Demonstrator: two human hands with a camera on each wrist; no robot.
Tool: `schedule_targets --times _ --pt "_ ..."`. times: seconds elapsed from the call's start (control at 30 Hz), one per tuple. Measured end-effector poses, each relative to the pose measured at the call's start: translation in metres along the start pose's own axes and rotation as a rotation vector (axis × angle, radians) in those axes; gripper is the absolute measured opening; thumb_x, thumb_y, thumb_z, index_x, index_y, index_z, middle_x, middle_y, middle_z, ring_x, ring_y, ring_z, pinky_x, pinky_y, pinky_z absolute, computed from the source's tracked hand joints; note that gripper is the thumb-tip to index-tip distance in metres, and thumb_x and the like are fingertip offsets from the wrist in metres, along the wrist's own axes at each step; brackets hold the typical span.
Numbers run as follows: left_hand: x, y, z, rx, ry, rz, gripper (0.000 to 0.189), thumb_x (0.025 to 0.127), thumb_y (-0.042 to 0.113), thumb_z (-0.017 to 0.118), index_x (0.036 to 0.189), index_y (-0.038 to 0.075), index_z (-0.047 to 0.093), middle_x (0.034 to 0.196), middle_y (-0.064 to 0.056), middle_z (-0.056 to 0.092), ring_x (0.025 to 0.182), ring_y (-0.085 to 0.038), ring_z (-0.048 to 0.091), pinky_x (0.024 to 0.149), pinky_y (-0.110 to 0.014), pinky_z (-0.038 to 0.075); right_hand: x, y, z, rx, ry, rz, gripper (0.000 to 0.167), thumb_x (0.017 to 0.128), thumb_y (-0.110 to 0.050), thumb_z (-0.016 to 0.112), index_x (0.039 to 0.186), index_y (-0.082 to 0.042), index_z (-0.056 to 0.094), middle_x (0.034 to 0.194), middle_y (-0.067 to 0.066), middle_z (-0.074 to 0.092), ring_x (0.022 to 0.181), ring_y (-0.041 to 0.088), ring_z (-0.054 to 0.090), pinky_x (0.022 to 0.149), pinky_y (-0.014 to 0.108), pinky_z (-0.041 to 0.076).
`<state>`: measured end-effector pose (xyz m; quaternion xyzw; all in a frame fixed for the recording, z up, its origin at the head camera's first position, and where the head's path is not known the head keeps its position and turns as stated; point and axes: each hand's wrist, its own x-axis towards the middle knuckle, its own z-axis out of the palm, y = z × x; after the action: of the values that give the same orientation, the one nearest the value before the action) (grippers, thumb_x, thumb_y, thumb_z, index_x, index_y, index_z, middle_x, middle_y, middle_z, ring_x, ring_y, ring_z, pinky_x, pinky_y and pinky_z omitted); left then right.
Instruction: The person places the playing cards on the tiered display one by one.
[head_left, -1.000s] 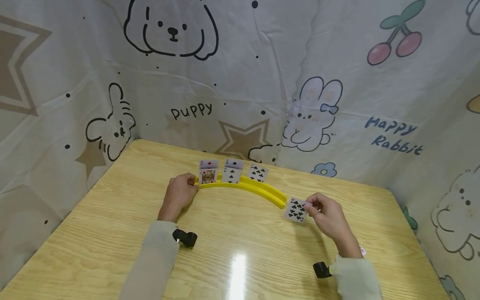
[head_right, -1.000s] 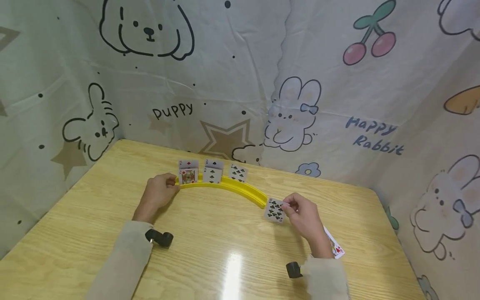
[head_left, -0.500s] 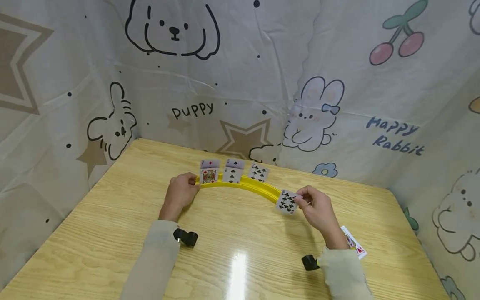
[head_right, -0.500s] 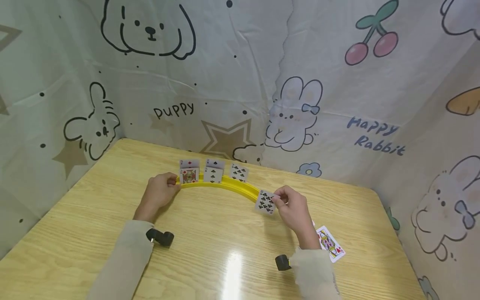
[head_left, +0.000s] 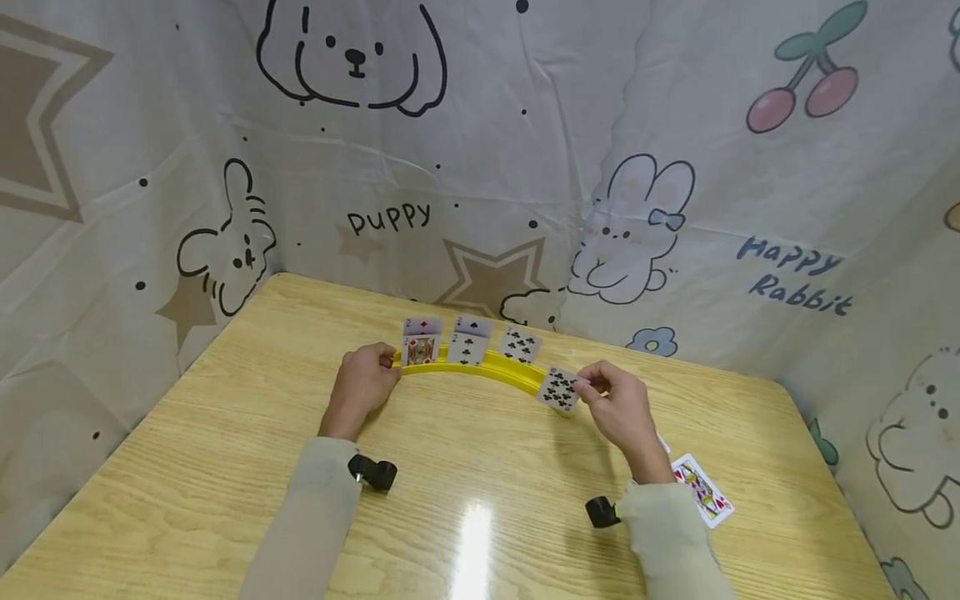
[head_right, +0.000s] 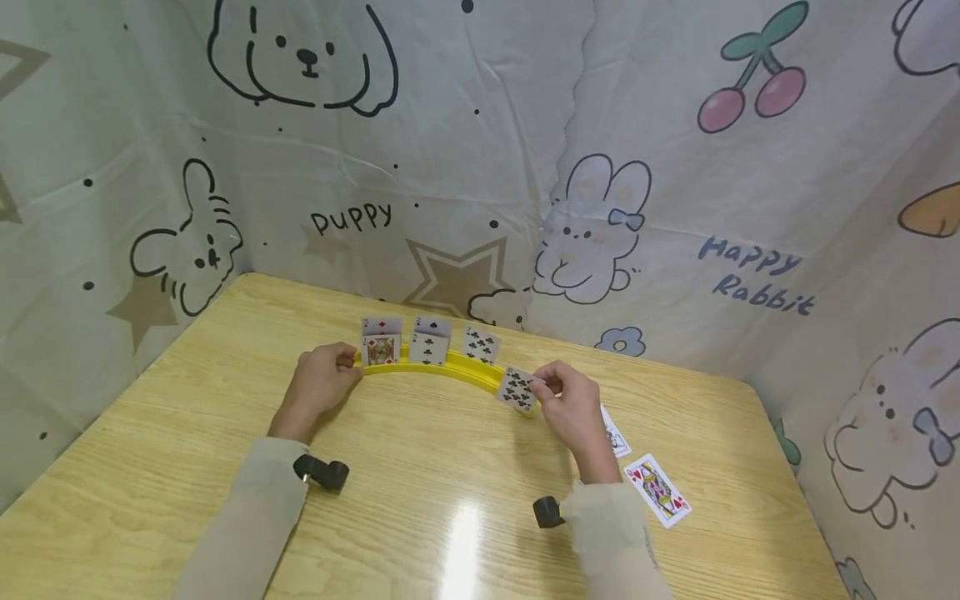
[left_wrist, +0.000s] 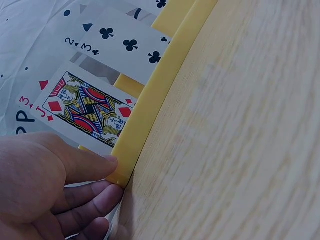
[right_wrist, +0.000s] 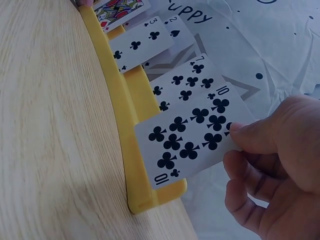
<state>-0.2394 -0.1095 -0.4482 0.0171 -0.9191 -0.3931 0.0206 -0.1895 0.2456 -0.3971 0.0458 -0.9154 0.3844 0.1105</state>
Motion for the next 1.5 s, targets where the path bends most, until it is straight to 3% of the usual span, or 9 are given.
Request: schedule_targets --times 0.57,0.73,1.5 --pt "0.002 -0.002 0.001 0.001 0.006 0.011 0.035 0.092 0.011 0.07 0.124 -0.002 0.066 0.107 -0.016 0.07 0.099 -0.029 0.066 0.086 -0.044 0.053 0.02 -0.017 0.029 0.044 0.052 -0.018 0.005 0.092 -0.009 0.073 0.093 -0.003 0.071 0.087 0.007 0.068 0.081 0.025 0.061 0.072 0.037 0.049" --pt "0.0 -0.001 -0.001 -0.018 0.006 0.019 0.034 0.091 0.009 0.071 0.123 -0.004 0.066 0.106 -0.017 0.07 0.099 -0.029 0.067 0.086 -0.044 0.054 0.025 -0.022 0.036 0.04 0.052 0.012 0.006 0.092 -0.01 0.073 0.094 -0.004 0.073 0.09 0.007 0.069 0.083 0.025 0.06 0.076 0.037 0.049" --pt "0.0 -0.001 0.0 -0.017 0.006 0.004 0.036 0.091 0.011 0.071 0.124 -0.002 0.066 0.108 -0.017 0.069 0.1 -0.029 0.066 0.086 -0.044 0.054 0.034 -0.028 0.051 0.059 0.068 -0.029 0.005 0.091 -0.009 0.075 0.091 -0.004 0.073 0.087 0.007 0.07 0.082 0.025 0.063 0.076 0.039 0.051"
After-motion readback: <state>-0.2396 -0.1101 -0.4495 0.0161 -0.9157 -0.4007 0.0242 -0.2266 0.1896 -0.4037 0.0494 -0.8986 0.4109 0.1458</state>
